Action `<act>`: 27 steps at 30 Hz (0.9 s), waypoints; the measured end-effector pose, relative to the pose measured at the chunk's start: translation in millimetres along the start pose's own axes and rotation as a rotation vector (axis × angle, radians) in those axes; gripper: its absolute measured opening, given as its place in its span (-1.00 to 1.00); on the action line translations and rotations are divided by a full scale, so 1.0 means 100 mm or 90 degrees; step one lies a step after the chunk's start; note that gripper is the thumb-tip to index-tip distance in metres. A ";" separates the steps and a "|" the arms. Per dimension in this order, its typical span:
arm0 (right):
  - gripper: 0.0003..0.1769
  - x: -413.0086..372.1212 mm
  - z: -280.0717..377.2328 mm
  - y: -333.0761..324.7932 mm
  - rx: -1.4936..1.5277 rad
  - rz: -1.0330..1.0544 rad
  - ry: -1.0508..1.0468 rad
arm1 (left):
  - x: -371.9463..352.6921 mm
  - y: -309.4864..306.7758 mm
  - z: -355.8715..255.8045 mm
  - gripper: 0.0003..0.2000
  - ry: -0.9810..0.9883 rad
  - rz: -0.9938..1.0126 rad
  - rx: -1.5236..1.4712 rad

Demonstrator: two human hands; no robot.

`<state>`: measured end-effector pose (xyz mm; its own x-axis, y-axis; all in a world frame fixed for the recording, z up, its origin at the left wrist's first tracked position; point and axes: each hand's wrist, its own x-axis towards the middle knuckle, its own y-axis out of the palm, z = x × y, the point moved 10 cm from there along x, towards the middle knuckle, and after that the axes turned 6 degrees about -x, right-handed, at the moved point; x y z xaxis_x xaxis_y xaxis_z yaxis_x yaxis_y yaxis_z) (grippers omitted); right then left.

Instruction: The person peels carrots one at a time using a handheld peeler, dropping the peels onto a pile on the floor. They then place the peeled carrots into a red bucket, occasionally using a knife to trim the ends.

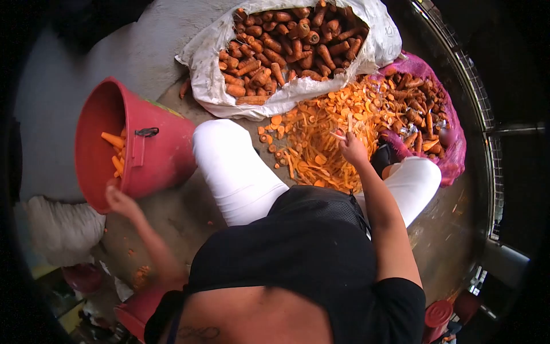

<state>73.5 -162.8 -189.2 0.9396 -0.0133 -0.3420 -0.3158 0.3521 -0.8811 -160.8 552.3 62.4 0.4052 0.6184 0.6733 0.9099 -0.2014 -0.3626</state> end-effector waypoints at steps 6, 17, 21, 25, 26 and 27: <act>-0.64 -0.17 0.15 -0.14 -0.057 0.030 -0.049 | 0.15 0.14 -0.62 -0.59 -0.113 -0.202 0.302; -0.60 -0.05 0.01 -0.17 -0.118 0.064 0.002 | 0.47 0.03 -0.19 -0.72 0.102 -0.225 0.186; -0.62 0.04 -0.15 -0.26 -0.108 0.052 0.038 | 0.68 -0.42 0.61 -0.68 0.077 -0.161 0.183; -0.60 0.01 -0.19 -0.15 -0.080 0.042 0.067 | 0.99 -0.53 1.07 -0.68 0.019 0.007 0.257; -0.61 0.01 -0.18 -0.09 -0.065 0.031 0.041 | 0.99 -0.47 1.08 -0.67 0.024 0.063 0.270; -0.61 0.01 -0.14 -0.06 -0.052 0.017 0.041 | 0.98 -0.48 1.20 -0.68 -0.099 0.081 0.284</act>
<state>74.2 -178.5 -188.8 0.9214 -0.0658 -0.3831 -0.3521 0.2763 -0.8943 -175.3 713.8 68.9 0.4618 0.7234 0.5132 0.7135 0.0408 -0.6995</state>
